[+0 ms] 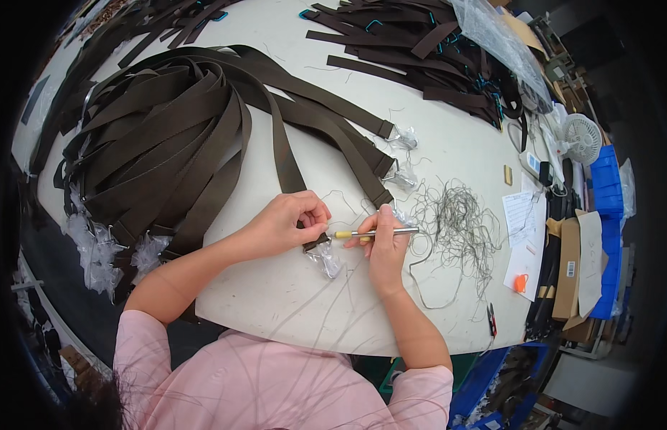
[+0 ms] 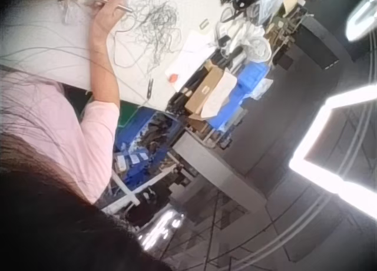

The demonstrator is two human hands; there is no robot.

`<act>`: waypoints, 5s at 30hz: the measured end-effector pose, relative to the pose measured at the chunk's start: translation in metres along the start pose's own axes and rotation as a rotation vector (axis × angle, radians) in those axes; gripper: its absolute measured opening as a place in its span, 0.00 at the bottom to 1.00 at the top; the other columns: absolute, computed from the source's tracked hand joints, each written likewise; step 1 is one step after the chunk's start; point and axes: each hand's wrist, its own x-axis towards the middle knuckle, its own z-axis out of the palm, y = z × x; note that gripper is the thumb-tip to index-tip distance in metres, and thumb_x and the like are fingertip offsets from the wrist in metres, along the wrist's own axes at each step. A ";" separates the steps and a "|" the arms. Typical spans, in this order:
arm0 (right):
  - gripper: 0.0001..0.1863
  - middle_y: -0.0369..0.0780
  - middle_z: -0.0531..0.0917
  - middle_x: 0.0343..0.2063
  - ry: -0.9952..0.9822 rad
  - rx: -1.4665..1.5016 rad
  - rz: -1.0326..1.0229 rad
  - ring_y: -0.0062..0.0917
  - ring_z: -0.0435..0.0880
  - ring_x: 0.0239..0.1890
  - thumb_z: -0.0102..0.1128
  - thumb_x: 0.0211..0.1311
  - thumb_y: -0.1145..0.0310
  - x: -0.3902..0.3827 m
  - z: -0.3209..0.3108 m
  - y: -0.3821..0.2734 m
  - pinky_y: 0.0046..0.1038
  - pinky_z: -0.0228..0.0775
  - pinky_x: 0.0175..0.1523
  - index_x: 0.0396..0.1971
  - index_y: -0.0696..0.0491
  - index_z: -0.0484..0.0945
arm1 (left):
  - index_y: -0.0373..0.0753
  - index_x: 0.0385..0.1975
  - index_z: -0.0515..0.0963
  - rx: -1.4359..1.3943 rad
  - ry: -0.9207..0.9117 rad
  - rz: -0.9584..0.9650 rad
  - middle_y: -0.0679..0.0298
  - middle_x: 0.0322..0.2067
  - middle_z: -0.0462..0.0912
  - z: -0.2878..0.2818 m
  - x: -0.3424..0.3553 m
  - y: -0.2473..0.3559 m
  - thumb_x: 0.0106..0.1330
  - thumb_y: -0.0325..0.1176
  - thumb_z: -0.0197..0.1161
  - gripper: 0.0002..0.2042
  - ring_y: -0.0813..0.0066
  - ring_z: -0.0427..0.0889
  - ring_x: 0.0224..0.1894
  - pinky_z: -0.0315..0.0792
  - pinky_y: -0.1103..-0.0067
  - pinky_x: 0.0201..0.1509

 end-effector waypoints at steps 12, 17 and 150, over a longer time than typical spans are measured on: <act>0.31 0.33 0.72 0.13 0.024 -0.050 0.014 0.18 0.76 0.13 0.40 0.83 0.52 -0.002 0.006 -0.007 0.18 0.57 0.16 0.18 0.54 0.72 | 0.31 0.31 0.79 -0.025 -0.005 -0.022 0.64 0.37 0.83 0.000 0.000 0.001 0.66 0.26 0.66 0.05 0.80 0.81 0.35 0.77 0.80 0.43; 0.31 0.33 0.72 0.13 0.010 -0.068 -0.002 0.17 0.76 0.13 0.39 0.83 0.52 -0.001 0.005 -0.006 0.18 0.57 0.17 0.18 0.54 0.72 | 0.32 0.31 0.79 -0.017 -0.015 -0.032 0.64 0.37 0.82 -0.001 0.001 0.004 0.66 0.26 0.66 0.05 0.80 0.80 0.34 0.77 0.80 0.43; 0.25 0.32 0.64 0.17 0.126 0.313 -0.098 0.14 0.59 0.12 0.45 0.80 0.54 0.012 0.018 -0.023 0.26 0.73 0.22 0.19 0.49 0.63 | 0.41 0.54 0.77 0.598 0.241 0.334 0.60 0.61 0.76 -0.026 -0.016 0.003 0.64 0.21 0.61 0.18 0.60 0.73 0.64 0.65 0.64 0.67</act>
